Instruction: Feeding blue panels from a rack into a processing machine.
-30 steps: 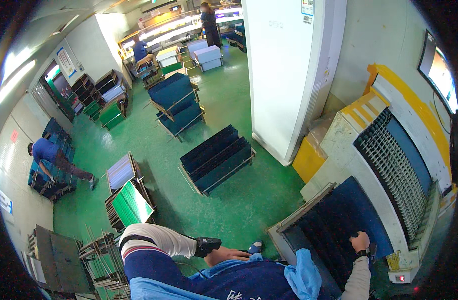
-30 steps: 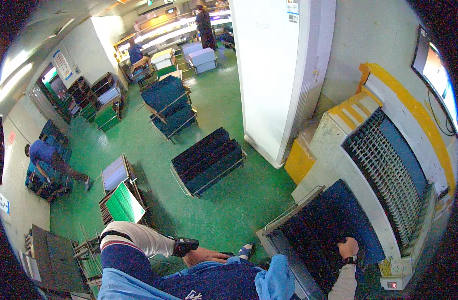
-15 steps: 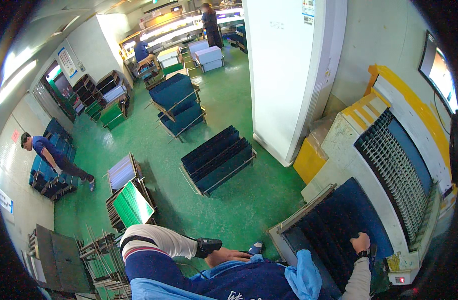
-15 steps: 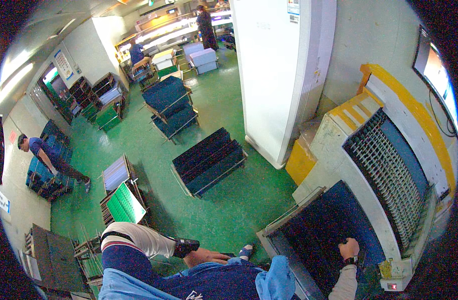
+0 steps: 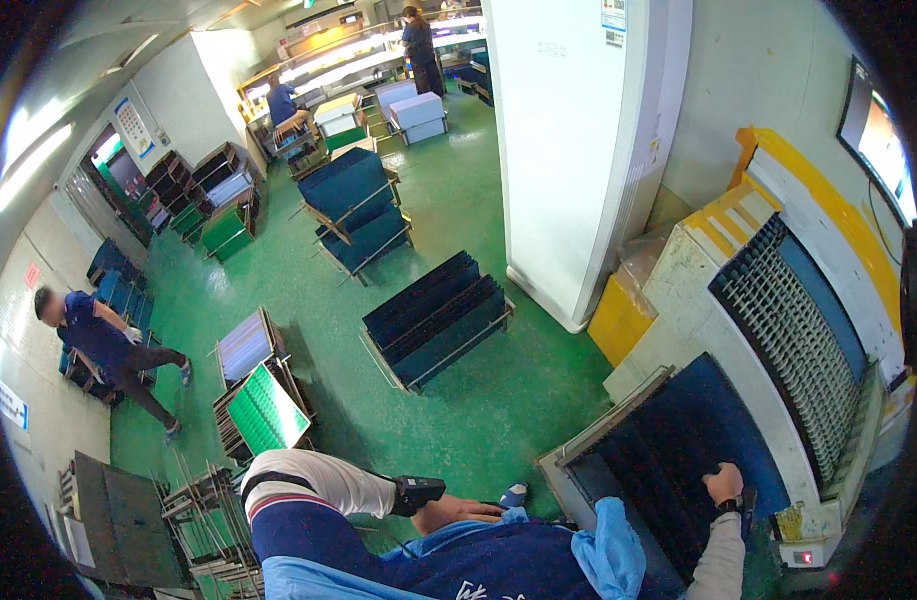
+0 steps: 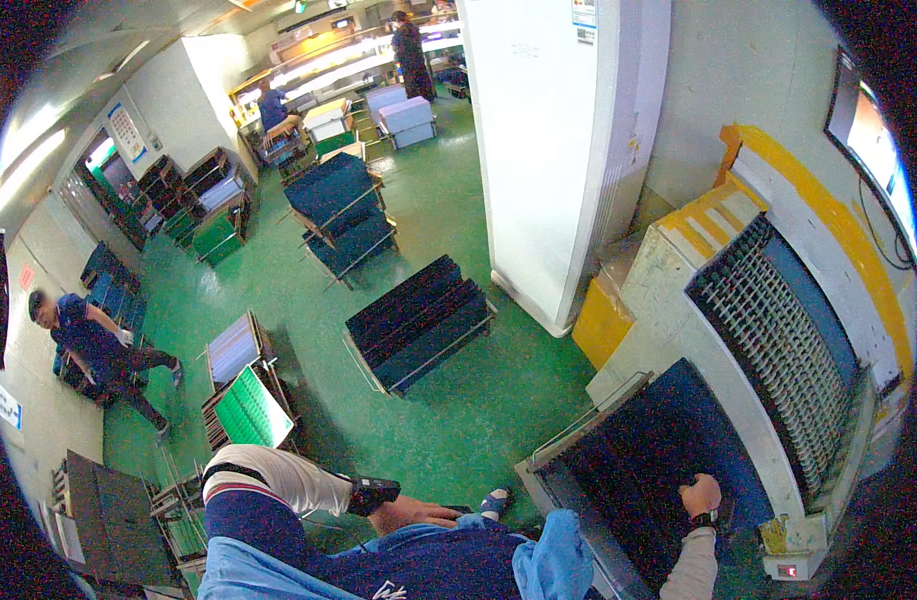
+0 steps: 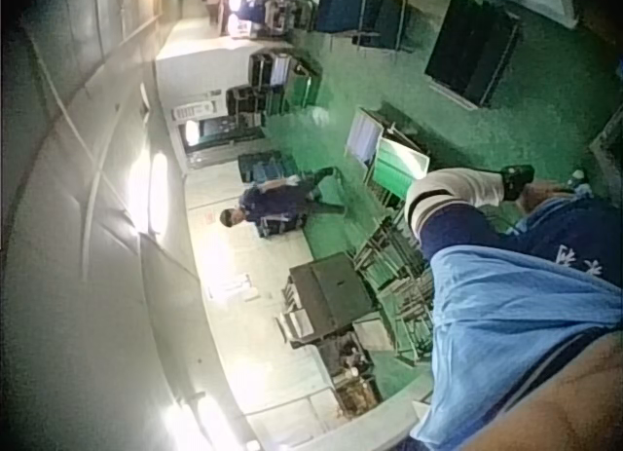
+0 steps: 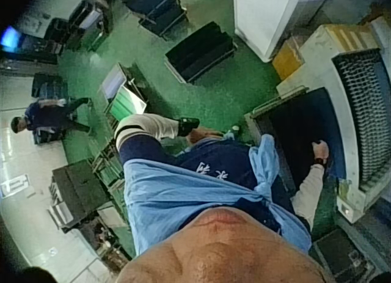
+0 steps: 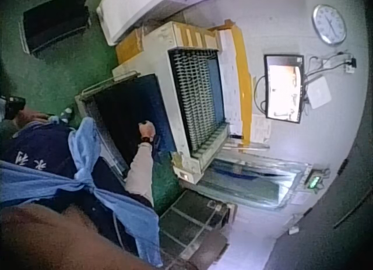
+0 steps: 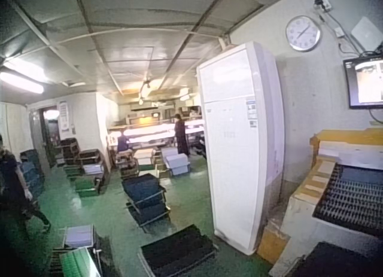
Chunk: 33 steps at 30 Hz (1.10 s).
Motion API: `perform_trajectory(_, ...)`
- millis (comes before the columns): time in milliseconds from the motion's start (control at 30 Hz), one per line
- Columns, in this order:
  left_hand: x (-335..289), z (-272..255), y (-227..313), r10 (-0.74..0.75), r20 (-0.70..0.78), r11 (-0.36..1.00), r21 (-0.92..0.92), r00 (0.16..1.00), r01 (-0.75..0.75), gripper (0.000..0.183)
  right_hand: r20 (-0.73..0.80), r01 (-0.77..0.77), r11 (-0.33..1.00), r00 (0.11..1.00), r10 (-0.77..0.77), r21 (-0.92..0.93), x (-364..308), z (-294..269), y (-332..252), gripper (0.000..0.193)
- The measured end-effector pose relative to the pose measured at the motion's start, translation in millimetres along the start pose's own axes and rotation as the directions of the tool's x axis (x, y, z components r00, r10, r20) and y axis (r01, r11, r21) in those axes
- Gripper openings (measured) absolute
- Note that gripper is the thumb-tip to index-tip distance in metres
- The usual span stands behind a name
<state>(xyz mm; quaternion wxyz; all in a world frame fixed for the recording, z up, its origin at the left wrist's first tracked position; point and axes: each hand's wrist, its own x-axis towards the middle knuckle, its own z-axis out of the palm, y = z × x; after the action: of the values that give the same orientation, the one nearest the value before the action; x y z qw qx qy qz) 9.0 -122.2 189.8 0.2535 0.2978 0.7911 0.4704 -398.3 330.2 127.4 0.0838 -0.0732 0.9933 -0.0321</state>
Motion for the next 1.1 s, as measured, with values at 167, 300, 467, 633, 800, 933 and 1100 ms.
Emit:
perform_trajectory(167, 1, 3, -5, 0.017, 0.001, 1.000, 0.003, 1.000, -0.017, 0.104, -0.017, 0.015, 1.000, 1.000, -0.015, 0.016, -2, -1, 0, 0.052)
perform_trajectory(300, -1, 11, -15, 0.054, -0.003, 0.998, 0.037, 0.999, -0.054, 0.107, 0.053, -0.016, 0.998, 0.999, 0.013, 0.058, -8, -18, -17, 0.056)
perform_trajectory(467, -1, 9, -18, 0.067, 0.010, 0.997, 0.027, 0.998, -0.067, 0.110, 0.007, 0.009, 0.998, 1.000, -0.010, 0.060, -5, -6, -3, 0.056)
perform_trajectory(633, -1, 2, -8, -0.016, 0.039, 1.000, 0.012, 0.999, 0.015, 0.113, 0.041, -0.029, 0.998, 0.999, 0.027, 0.060, -9, -15, -12, 0.054)
perform_trajectory(800, -3, -4, 3, -0.010, 0.045, 1.000, 0.006, 0.999, 0.010, 0.116, 0.058, 0.008, 0.999, 0.998, -0.010, 0.049, -8, -20, -21, 0.054)
perform_trajectory(933, -1, -1, -9, 0.012, 0.044, 1.000, 0.015, 0.999, -0.013, 0.118, 0.027, 0.008, 1.000, 1.000, -0.008, 0.027, -9, -15, -12, 0.051)
perform_trajectory(1100, -4, 9, -21, 0.022, 0.010, 1.000, -0.012, 1.000, -0.022, 0.119, 0.027, 0.019, 1.000, 0.999, -0.019, 0.016, -1, -4, -4, 0.049)
